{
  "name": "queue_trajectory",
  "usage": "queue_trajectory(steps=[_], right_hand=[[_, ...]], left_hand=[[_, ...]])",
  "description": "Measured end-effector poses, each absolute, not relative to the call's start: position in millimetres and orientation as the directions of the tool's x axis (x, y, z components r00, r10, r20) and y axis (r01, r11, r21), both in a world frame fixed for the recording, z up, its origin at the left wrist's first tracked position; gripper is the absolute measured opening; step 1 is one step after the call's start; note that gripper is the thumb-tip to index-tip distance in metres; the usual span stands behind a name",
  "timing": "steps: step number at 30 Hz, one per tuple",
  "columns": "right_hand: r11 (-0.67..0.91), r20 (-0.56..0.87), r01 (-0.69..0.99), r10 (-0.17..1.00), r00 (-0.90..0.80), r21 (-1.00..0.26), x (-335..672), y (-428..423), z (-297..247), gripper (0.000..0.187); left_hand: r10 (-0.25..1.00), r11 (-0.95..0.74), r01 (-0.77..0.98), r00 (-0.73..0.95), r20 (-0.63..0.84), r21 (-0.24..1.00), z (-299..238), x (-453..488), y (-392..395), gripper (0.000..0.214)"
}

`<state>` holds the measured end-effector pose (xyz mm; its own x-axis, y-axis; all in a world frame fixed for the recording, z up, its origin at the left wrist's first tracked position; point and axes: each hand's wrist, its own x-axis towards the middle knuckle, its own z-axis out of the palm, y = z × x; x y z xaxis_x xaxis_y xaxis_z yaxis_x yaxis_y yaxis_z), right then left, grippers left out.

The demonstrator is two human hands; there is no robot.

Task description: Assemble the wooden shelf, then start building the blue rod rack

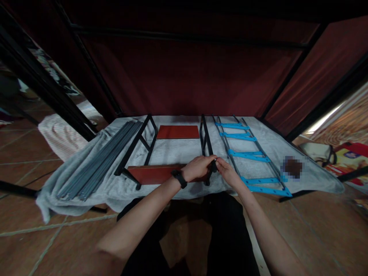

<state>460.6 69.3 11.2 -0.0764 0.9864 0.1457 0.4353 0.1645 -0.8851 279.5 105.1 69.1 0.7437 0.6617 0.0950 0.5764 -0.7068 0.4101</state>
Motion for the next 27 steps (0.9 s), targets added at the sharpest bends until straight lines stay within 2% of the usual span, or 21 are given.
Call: queue_trajectory(steps=[5, 8, 10, 12, 14, 15, 17, 18, 19, 20, 21, 22, 23, 24, 27], right_hand=[[0.066, 0.041, 0.470, 0.997, -0.064, -0.880, 467, 66, 15, 0.042], [0.047, 0.055, 0.551, 0.998, -0.002, -0.833, 466, 62, 19, 0.047], [0.035, 0.080, 0.548, 0.995, 0.057, -0.836, 462, 59, 20, 0.052], [0.041, 0.096, 0.535, 0.993, 0.075, -0.844, 456, 55, 20, 0.053], [0.047, 0.105, 0.546, 0.992, 0.075, -0.837, 450, 52, 17, 0.055], [0.047, 0.108, 0.557, 0.991, 0.078, -0.829, 449, 50, 16, 0.057], [0.053, 0.136, 0.588, 0.986, 0.097, -0.807, 447, 45, 16, 0.061], [0.072, 0.175, 0.617, 0.978, 0.109, -0.783, 445, 43, 18, 0.062], [0.105, 0.238, 0.659, 0.965, 0.114, -0.744, 442, 41, 21, 0.062], [0.153, 0.322, 0.708, 0.940, 0.110, -0.690, 438, 38, 26, 0.061], [0.211, 0.415, 0.754, 0.905, 0.089, -0.622, 431, 36, 32, 0.058], [0.271, 0.499, 0.792, 0.865, 0.049, -0.547, 422, 34, 38, 0.054], [0.332, 0.564, 0.812, 0.826, -0.004, -0.480, 410, 32, 44, 0.049], [0.393, 0.600, 0.817, 0.797, -0.072, -0.423, 396, 31, 50, 0.046], [0.528, 0.595, 0.800, 0.751, -0.285, -0.284, 347, 34, 58, 0.040]], left_hand=[[0.629, -0.746, 0.566, 0.773, 0.088, 0.351, 73, 277, 102, 0.055], [0.634, -0.762, 0.598, 0.767, 0.096, 0.249, 80, 274, 96, 0.057], [0.649, -0.760, 0.624, 0.741, 0.173, 0.179, 89, 268, 87, 0.058], [0.651, -0.752, 0.640, 0.682, 0.332, 0.158, 97, 251, 71, 0.053], [0.636, -0.730, 0.659, 0.556, 0.536, 0.182, 102, 220, 52, 0.040], [0.630, -0.693, 0.689, 0.435, 0.643, 0.213, 102, 198, 43, 0.035], [0.596, -0.556, 0.757, 0.074, 0.799, 0.344, 94, 146, 29, 0.030], [0.580, -0.459, 0.758, -0.140, 0.802, 0.464, 87, 118, 26, 0.029], [0.549, -0.367, 0.700, -0.368, 0.751, 0.612, 78, 90, 25, 0.030], [0.519, -0.298, 0.579, -0.569, 0.638, 0.759, 68, 65, 26, 0.032], [0.508, -0.255, 0.419, -0.709, 0.489, 0.871, 58, 44, 29, 0.036], [0.561, -0.203, 0.238, -0.766, 0.312, 0.950, 48, 28, 32, 0.040], [0.629, -0.146, 0.088, -0.760, 0.161, 0.985, 40, 18, 37, 0.046], [0.682, -0.128, 0.000, -0.726, 0.088, 0.992, 33, 12, 42, 0.050], [0.786, -0.167, -0.070, -0.612, 0.090, 0.983, 23, 20, 52, 0.053]])
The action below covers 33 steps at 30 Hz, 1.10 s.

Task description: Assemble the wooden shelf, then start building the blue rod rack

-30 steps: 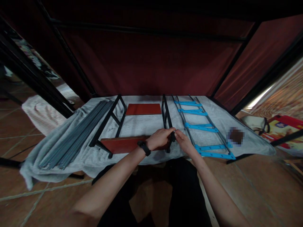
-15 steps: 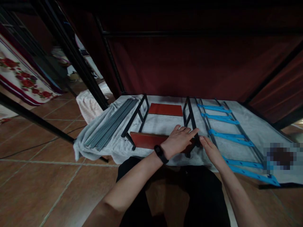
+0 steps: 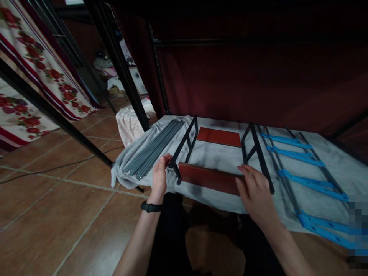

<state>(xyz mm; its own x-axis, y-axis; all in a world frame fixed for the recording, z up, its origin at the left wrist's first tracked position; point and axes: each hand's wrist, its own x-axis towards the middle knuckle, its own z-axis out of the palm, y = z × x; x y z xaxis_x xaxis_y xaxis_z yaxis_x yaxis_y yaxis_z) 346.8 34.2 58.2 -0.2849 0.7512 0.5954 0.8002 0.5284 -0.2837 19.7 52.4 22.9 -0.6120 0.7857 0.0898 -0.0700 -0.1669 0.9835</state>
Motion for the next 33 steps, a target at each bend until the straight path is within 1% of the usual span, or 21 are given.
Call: queue_trajectory(steps=[3, 5, 7, 9, 13, 18, 21, 23, 27, 30, 33], right_hand=[[0.599, 0.529, 0.782, 0.727, -0.439, -0.174, 306, 43, 55, 0.038], [0.632, 0.471, 0.765, 0.716, -0.515, -0.125, 288, 50, 50, 0.038], [0.659, 0.416, 0.746, 0.708, -0.571, -0.097, 278, 56, 48, 0.037], [0.668, 0.374, 0.738, 0.711, -0.595, -0.095, 272, 60, 48, 0.037], [0.673, 0.331, 0.726, 0.723, -0.607, -0.141, 266, 66, 51, 0.035], [0.702, 0.310, 0.692, 0.704, -0.639, -0.168, 254, 71, 55, 0.036], [0.723, 0.268, 0.664, 0.689, -0.673, -0.192, 239, 74, 60, 0.044], [0.735, 0.225, 0.647, 0.679, -0.699, -0.204, 228, 78, 64, 0.053], [0.768, 0.132, 0.589, 0.630, -0.765, -0.253, 204, 88, 76, 0.062], [0.779, 0.065, 0.542, 0.588, -0.806, -0.316, 188, 100, 85, 0.061], [0.767, -0.029, 0.508, 0.542, -0.840, -0.392, 177, 113, 90, 0.053]], left_hand=[[0.834, -0.160, -0.143, -0.548, 0.056, 0.977, 22, 38, 56, 0.058], [0.857, -0.145, -0.172, -0.514, 0.037, 0.974, 21, 46, 57, 0.059], [0.867, -0.131, -0.150, -0.497, 0.040, 0.980, 20, 51, 57, 0.056], [0.868, -0.117, -0.131, -0.495, 0.037, 0.984, 18, 52, 57, 0.054], [0.879, -0.137, -0.152, -0.474, 0.049, 0.979, 13, 53, 56, 0.058], [0.894, -0.227, -0.123, -0.419, 0.156, 0.966, 1, 52, 51, 0.056], [0.896, -0.267, -0.152, -0.403, 0.187, 0.952, -5, 50, 49, 0.051], [0.889, -0.269, -0.138, -0.416, 0.190, 0.953, -8, 49, 48, 0.048], [0.875, -0.271, -0.122, -0.444, 0.191, 0.955, -11, 45, 48, 0.049], [0.894, -0.258, -0.187, -0.419, 0.160, 0.948, -12, 40, 50, 0.049], [0.907, -0.255, -0.258, -0.398, 0.138, 0.932, -13, 32, 53, 0.050]])
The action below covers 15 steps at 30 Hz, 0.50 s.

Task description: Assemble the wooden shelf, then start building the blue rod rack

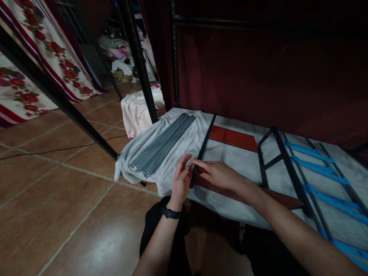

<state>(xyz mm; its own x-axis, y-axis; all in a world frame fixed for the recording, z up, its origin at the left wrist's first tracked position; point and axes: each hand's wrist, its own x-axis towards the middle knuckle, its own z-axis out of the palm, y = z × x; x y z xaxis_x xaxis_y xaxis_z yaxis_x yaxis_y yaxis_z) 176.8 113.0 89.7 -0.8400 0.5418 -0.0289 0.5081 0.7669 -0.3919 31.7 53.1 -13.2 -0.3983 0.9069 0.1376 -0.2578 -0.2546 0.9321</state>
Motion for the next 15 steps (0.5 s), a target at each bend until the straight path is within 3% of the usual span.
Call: queue_trajectory(steps=[4, 7, 11, 15], right_hand=[[0.768, -0.099, 0.502, 0.509, -0.855, -0.397, 171, 122, 90, 0.044], [0.785, -0.086, 0.497, 0.504, -0.859, -0.370, 171, 122, 90, 0.044], [0.790, -0.085, 0.471, 0.479, -0.874, -0.392, 174, 123, 92, 0.043], [0.787, -0.105, 0.463, 0.463, -0.880, -0.409, 177, 126, 96, 0.045]], left_hand=[[0.807, -0.239, -0.280, -0.590, 0.030, 0.930, -24, 8, 61, 0.042], [0.712, -0.031, -0.115, -0.700, -0.059, 0.993, -37, -9, 64, 0.033], [0.887, 0.256, 0.345, -0.455, -0.078, 0.903, -52, -12, 55, 0.031], [0.971, 0.226, 0.703, -0.215, -0.101, 0.675, -56, -3, 44, 0.033]])
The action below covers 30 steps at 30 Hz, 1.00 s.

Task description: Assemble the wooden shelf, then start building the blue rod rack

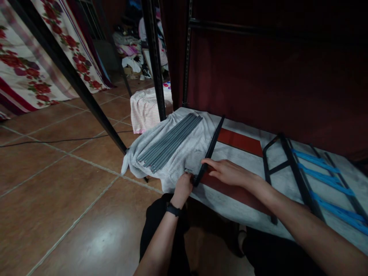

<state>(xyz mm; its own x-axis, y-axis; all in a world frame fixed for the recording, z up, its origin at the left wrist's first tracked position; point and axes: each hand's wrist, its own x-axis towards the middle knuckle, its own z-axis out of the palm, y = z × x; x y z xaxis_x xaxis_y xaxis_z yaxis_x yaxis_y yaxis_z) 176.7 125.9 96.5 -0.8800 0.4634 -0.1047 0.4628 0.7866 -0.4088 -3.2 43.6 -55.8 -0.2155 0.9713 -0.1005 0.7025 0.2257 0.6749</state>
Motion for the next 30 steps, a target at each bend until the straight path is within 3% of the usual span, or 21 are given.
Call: queue_trajectory(steps=[7, 12, 19, 30], right_hand=[[0.774, -0.130, 0.486, 0.478, -0.869, -0.406, 177, 123, 96, 0.051], [0.770, -0.162, 0.519, 0.497, -0.853, -0.370, 179, 123, 96, 0.052], [0.753, -0.173, 0.533, 0.508, -0.844, -0.386, 186, 121, 100, 0.053], [0.736, -0.203, 0.566, 0.531, -0.823, -0.372, 190, 114, 104, 0.053]], left_hand=[[0.988, 0.155, 0.820, -0.125, -0.092, 0.551, -55, 1, 47, 0.029], [0.984, 0.178, 0.789, -0.153, -0.093, 0.588, -57, 2, 52, 0.026], [0.966, 0.257, 0.527, -0.153, -0.207, 0.810, -53, -2, 55, 0.015], [0.869, 0.478, 0.051, -0.169, -0.464, 0.877, -54, 1, 59, 0.018]])
